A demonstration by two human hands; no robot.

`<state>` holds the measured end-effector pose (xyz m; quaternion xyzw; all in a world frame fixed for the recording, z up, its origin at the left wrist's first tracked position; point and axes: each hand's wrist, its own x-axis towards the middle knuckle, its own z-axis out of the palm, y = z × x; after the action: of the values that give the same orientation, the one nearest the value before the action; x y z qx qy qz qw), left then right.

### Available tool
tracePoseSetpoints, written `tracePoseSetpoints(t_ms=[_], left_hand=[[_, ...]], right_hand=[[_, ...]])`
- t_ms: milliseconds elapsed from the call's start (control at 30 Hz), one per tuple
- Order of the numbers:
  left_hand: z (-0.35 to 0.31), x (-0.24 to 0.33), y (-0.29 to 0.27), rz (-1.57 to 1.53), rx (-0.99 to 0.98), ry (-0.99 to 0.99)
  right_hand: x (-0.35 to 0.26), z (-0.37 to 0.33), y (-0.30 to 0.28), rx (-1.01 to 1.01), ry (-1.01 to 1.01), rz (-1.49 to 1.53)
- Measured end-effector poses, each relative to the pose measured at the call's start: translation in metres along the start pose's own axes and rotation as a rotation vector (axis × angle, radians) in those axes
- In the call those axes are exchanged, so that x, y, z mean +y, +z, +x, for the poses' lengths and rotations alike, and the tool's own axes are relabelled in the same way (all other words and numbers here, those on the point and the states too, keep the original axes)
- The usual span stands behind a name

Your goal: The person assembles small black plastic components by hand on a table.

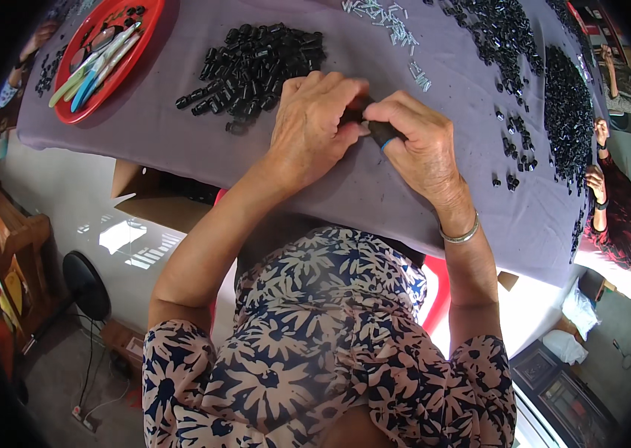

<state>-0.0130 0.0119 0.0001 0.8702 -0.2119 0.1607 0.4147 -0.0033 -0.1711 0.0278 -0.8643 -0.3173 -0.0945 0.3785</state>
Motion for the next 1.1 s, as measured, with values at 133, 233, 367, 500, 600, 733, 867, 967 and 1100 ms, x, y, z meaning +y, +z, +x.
tracePoseSetpoints(t_ms=[133, 233, 367, 500, 600, 733, 867, 967, 1100], left_hand=[[-0.004, -0.001, 0.001, -0.121, 0.025, 0.035], [-0.004, -0.005, -0.002, -0.109, 0.006, -0.01], [0.002, -0.002, 0.007, -0.198, 0.017, 0.003], [0.004, 0.004, 0.007, -0.186, 0.023, 0.0], [0.0, 0.0, 0.001, -0.237, -0.05, -0.11], [-0.007, -0.005, 0.005, -0.285, 0.015, -0.14], [-0.005, -0.002, 0.0, -0.264, -0.051, -0.185], [0.0, 0.004, -0.002, -0.288, -0.095, -0.196], [0.005, 0.001, 0.003, -0.311, -0.092, -0.135]], right_hand=[[-0.003, 0.002, 0.001, -0.001, 0.083, 0.115], [-0.005, 0.009, -0.002, -0.105, 0.205, 0.201], [-0.004, 0.011, -0.012, -0.141, 0.282, 0.171], [0.009, 0.019, -0.012, -0.246, 0.599, 0.332], [0.027, 0.026, -0.003, -0.323, 0.52, 0.42], [0.018, 0.037, -0.009, -0.449, 0.678, 0.364], [0.016, 0.034, -0.013, -0.389, 0.551, 0.298], [0.011, 0.037, -0.014, -0.452, 0.479, 0.17], [0.018, 0.032, -0.009, -0.432, 0.482, 0.111]])
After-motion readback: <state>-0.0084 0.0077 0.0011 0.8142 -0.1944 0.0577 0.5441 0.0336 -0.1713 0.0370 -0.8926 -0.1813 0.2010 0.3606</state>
